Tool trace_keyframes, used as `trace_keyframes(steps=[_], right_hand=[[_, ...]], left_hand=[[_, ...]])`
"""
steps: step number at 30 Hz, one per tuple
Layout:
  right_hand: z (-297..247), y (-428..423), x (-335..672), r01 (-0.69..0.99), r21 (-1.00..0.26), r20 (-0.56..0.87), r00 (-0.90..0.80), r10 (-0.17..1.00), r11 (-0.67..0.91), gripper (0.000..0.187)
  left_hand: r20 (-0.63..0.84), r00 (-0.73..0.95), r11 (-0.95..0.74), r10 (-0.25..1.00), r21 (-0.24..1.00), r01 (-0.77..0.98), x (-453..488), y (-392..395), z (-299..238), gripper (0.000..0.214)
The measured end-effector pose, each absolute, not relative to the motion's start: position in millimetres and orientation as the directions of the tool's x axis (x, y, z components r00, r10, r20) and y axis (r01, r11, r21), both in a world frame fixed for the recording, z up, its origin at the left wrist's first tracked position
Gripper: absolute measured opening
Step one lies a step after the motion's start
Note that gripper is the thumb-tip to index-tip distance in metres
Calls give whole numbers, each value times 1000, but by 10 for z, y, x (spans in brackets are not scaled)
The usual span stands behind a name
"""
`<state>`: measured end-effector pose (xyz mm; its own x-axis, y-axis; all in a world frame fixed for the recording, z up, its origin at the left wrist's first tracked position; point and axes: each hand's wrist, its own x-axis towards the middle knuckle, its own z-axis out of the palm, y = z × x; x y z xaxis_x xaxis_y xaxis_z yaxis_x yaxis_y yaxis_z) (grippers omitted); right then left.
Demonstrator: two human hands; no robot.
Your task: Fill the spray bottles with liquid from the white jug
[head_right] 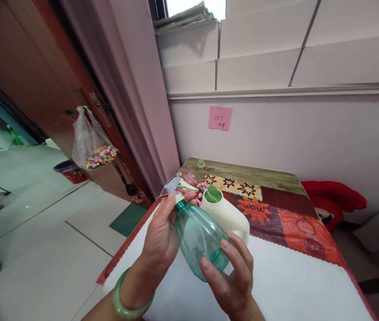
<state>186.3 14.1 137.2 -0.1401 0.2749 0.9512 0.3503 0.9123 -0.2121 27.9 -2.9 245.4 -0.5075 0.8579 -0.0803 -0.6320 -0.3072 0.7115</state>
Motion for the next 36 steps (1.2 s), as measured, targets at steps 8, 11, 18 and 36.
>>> trace_keyframes(steps=[8, 11, 18, 36], right_hand=[[1455, 6, 1747, -90, -858, 507, 5, 862, 505, 93], [1590, -68, 1755, -409, -912, 95, -309, 946, -42, 86], [1865, -120, 1748, -408, -507, -274, -758, 591, -759, 80], [1585, -79, 1643, -324, -932, -40, -346, 937, -160, 102]], left_hand=[[100, -350, -314, 932, 704, -637, 202, -31, 2432, 35], [155, -323, -337, 934, 686, -645, 154, -5, 2387, 36], [201, -241, -314, 949, 605, -731, 113, 19, 2357, 27], [206, -411, -392, 888, 807, -443, 114, -5, 2476, 25]])
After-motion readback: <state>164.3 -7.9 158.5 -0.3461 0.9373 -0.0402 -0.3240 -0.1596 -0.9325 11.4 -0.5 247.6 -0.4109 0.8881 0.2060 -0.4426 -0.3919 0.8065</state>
